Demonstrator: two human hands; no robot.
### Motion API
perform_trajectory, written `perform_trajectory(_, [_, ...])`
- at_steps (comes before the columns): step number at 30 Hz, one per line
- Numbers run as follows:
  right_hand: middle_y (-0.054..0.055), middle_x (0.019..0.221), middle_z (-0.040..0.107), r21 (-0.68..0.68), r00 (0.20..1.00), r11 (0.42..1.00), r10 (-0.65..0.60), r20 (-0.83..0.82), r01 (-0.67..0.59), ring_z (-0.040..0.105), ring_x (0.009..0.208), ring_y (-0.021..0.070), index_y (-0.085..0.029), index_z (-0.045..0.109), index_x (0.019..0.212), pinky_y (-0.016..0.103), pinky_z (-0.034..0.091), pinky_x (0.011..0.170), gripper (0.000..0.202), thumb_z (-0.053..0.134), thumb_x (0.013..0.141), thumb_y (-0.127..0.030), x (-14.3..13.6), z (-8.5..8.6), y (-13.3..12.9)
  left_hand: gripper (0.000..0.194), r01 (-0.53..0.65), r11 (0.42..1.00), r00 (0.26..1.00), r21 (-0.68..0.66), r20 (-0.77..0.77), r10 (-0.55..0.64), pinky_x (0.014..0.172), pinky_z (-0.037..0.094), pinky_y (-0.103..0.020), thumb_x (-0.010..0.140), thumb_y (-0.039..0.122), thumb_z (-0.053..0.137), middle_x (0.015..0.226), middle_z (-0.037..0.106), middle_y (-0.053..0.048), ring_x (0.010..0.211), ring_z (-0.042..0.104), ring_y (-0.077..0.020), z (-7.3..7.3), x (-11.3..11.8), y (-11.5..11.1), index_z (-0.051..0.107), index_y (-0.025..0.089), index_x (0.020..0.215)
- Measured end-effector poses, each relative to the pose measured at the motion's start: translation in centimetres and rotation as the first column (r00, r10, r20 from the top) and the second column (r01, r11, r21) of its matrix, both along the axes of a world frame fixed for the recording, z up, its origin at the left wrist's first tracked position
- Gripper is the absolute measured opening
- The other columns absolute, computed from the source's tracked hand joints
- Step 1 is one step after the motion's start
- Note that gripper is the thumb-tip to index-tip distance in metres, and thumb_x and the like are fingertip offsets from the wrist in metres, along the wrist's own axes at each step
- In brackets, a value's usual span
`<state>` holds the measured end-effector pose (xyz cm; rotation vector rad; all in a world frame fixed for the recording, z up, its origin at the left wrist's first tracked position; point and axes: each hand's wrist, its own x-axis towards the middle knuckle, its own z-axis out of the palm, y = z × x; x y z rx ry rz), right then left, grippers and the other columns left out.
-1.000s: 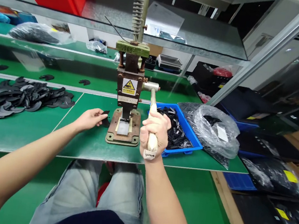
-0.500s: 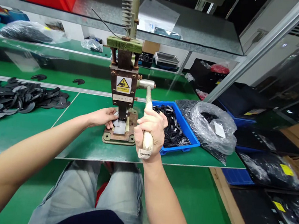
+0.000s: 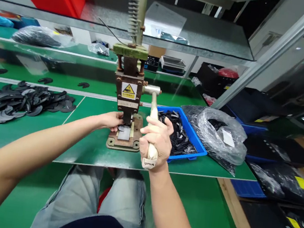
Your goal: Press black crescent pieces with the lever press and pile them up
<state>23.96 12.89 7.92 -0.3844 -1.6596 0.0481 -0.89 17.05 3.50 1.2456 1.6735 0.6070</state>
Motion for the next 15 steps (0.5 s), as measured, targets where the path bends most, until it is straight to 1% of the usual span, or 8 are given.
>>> perform_trajectory(4, [-0.004,0.081,0.073,-0.007,0.997,1.000,0.029,-0.071,-0.029,0.078,0.100,0.0256,-0.025,0.061,0.077,0.062,0.045,0.118,0.015,0.067,0.091,-0.028,-0.4,-0.1,0.2,0.024,-0.013,0.990,0.996,0.140,0.084,0.001,0.042,0.045,-0.026,0.091,0.033,0.078,0.051,0.064,0.000,0.039,0.060,-0.0182,-0.7,0.0,-1.0,0.067,0.019,0.106])
perform_trajectory(6, [-0.003,0.080,0.072,0.006,0.995,1.000,0.028,-0.096,-0.028,0.078,0.098,0.0266,-0.024,0.060,0.076,0.062,0.047,0.115,0.018,0.068,0.090,-0.031,-0.5,-0.2,0.4,0.023,0.032,0.976,0.979,0.214,0.192,-0.075,0.045,0.047,-0.027,0.089,0.036,0.079,0.061,0.070,-0.004,0.044,0.063,-0.0177,-1.2,-1.5,-1.6,0.069,0.019,0.101])
perform_trajectory(8, [-0.002,0.078,0.071,0.011,0.992,0.999,0.031,-0.121,-0.030,0.078,0.095,0.0273,-0.024,0.060,0.074,0.061,0.050,0.109,0.022,0.068,0.091,-0.034,-0.8,-0.3,0.6,0.024,0.031,0.955,0.980,0.296,0.179,-0.087,0.051,0.050,-0.027,0.091,0.040,0.075,0.076,0.075,-0.006,0.054,0.067,-0.0173,-1.7,-4.5,-2.4,0.071,0.020,0.104])
perform_trajectory(10, [-0.001,0.076,0.070,0.002,0.988,0.999,0.036,-0.151,-0.036,0.077,0.091,0.0273,-0.024,0.059,0.073,0.060,0.053,0.103,0.024,0.068,0.091,-0.036,-1.0,-0.4,0.8,0.025,-0.046,0.928,0.996,0.369,-0.055,0.072,0.062,0.053,-0.029,0.094,0.042,0.069,0.085,0.077,-0.007,0.066,0.070,-0.0196,-2.0,-8.9,-3.4,0.073,0.022,0.108])
perform_trajectory(11, [-0.002,0.075,0.070,0.000,0.985,0.999,0.041,-0.165,-0.041,0.077,0.089,0.0271,-0.024,0.059,0.073,0.059,0.054,0.100,0.023,0.069,0.090,-0.035,-1.2,-0.3,0.8,0.024,-0.098,0.911,0.948,0.402,-0.242,0.209,0.070,0.055,-0.031,0.095,0.042,0.068,0.087,0.076,-0.008,0.075,0.072,-0.0223,-2.1,-11.4,-4.1,0.074,0.022,0.105])
perform_trajectory(12, [-0.002,0.073,0.069,0.002,0.982,0.999,0.044,-0.184,-0.044,0.076,0.087,0.0268,-0.024,0.058,0.073,0.058,0.054,0.098,0.023,0.070,0.089,-0.035,-1.4,-0.3,0.9,0.024,-0.134,0.892,0.847,0.431,-0.418,0.329,0.083,0.055,-0.033,0.095,0.044,0.066,0.094,0.077,-0.009,0.090,0.073,-0.0258,-2.2,-14.0,-4.7,0.074,0.023,0.103])
perform_trajectory(14, [-0.003,0.069,0.068,0.018,0.972,0.999,0.045,-0.231,-0.042,0.076,0.083,0.0263,-0.024,0.057,0.072,0.058,0.053,0.096,0.023,0.070,0.087,-0.035,-1.8,-0.3,1.0,0.029,-0.199,0.869,0.735,0.453,-0.518,0.438,0.105,0.048,-0.044,0.092,0.038,0.069,0.118,0.074,-0.019,0.120,0.066,-0.0367,-2.6,-19.0,-6.1,0.073,0.018,0.113])
perform_trajectory(15, [-0.003,0.068,0.067,0.023,0.968,0.999,0.043,-0.249,-0.038,0.075,0.082,0.0262,-0.023,0.057,0.072,0.058,0.053,0.095,0.023,0.070,0.087,-0.034,-1.9,-0.3,1.0,0.037,-0.209,0.863,0.635,0.460,-0.607,0.477,0.109,0.045,-0.047,0.090,0.039,0.070,0.127,0.072,-0.022,0.127,0.061,-0.0398,-2.9,-21.2,-6.7,0.072,0.017,0.119])
